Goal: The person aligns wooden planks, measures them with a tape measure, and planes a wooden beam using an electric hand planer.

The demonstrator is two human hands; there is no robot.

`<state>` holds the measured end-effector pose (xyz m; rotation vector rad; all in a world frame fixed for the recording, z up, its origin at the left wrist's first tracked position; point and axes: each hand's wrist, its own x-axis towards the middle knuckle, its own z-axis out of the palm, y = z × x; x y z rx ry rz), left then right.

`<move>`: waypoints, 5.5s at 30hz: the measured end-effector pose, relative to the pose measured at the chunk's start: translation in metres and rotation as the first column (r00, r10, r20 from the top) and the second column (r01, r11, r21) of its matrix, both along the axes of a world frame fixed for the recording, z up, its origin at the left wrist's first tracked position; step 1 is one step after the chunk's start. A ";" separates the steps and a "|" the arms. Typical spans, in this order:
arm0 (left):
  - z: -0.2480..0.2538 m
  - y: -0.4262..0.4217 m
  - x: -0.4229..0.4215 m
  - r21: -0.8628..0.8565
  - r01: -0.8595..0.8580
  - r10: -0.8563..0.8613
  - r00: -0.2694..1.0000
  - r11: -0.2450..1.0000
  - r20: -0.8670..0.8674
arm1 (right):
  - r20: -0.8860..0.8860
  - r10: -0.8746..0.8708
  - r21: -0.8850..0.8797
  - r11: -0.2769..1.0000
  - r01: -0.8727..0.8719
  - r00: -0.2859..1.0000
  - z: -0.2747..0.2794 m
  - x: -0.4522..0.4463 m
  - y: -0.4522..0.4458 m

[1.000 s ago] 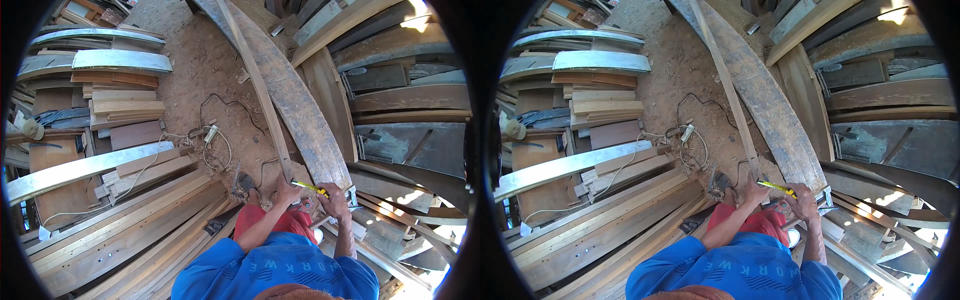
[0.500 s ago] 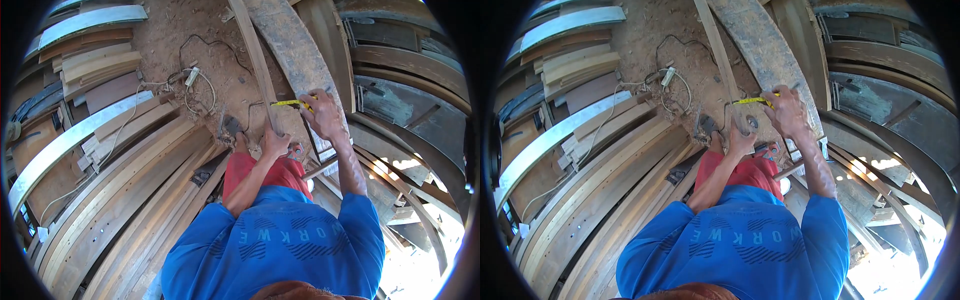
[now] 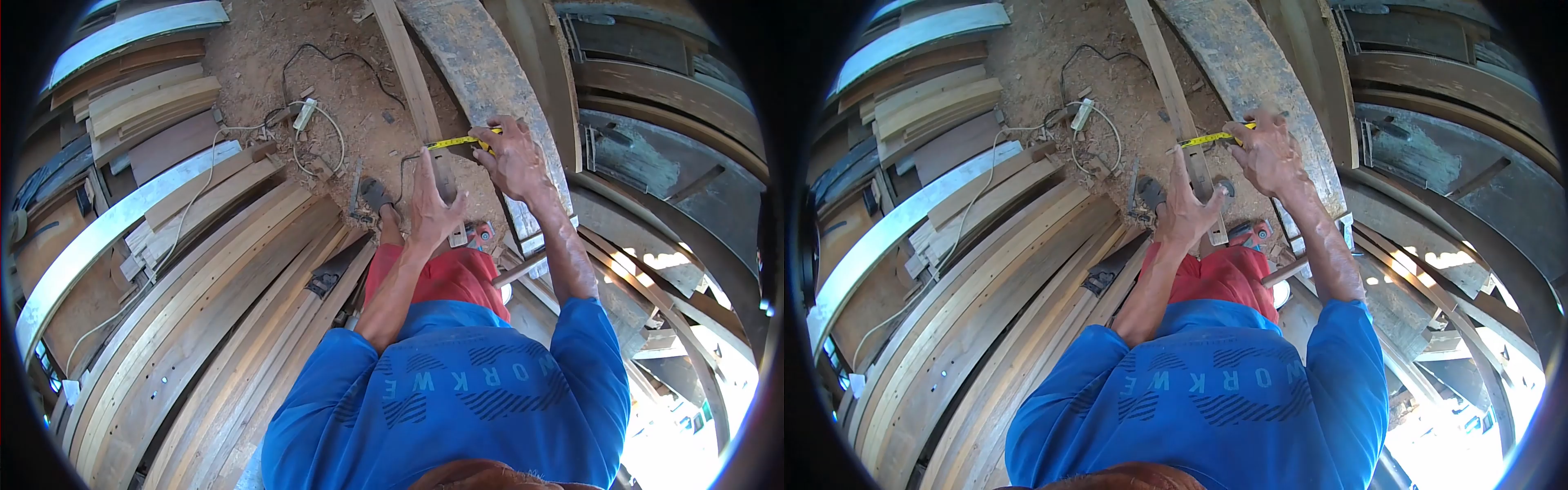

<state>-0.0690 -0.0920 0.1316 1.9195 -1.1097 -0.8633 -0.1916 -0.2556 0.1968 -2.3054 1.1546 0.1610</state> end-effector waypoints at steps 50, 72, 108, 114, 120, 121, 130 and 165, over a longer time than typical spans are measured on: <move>-0.122 0.075 0.025 0.483 -0.157 0.364 0.855 0.861 -0.370 | -0.003 -0.536 0.638 0.649 0.415 0.844 -0.135 -0.004 0.143; -0.106 0.077 0.036 0.594 -0.180 0.431 0.846 0.784 -0.313 | 0.015 -0.600 0.703 0.575 0.418 0.800 -0.154 -0.033 0.162; 0.033 0.194 0.262 0.414 -0.506 0.267 0.817 0.757 0.511 | -0.158 -0.498 -0.215 0.860 0.462 0.853 -0.167 -0.017 -0.028; 0.027 0.179 0.320 0.386 -0.537 0.317 0.804 0.750 0.503 | -0.424 -0.517 -0.017 0.826 0.564 0.744 -0.206 0.040 -0.029; 0.029 0.111 0.387 0.348 -0.469 0.265 0.827 0.812 0.496 | -0.612 -0.152 0.357 0.823 0.442 0.776 -0.215 0.052 -0.070; 0.021 0.105 0.396 0.327 -0.479 0.263 0.808 0.815 0.528 | -0.591 -0.109 0.468 0.760 0.450 0.799 -0.231 0.042 -0.070; 0.039 0.046 0.443 0.288 -0.470 0.283 0.814 0.834 0.506 | -0.682 -0.220 0.171 0.879 0.444 0.698 -0.154 0.086 -0.057; -0.029 -0.409 0.591 0.445 -0.206 0.051 0.940 0.872 0.336 | -0.001 -0.644 0.280 0.734 0.619 0.765 -0.177 0.270 -0.400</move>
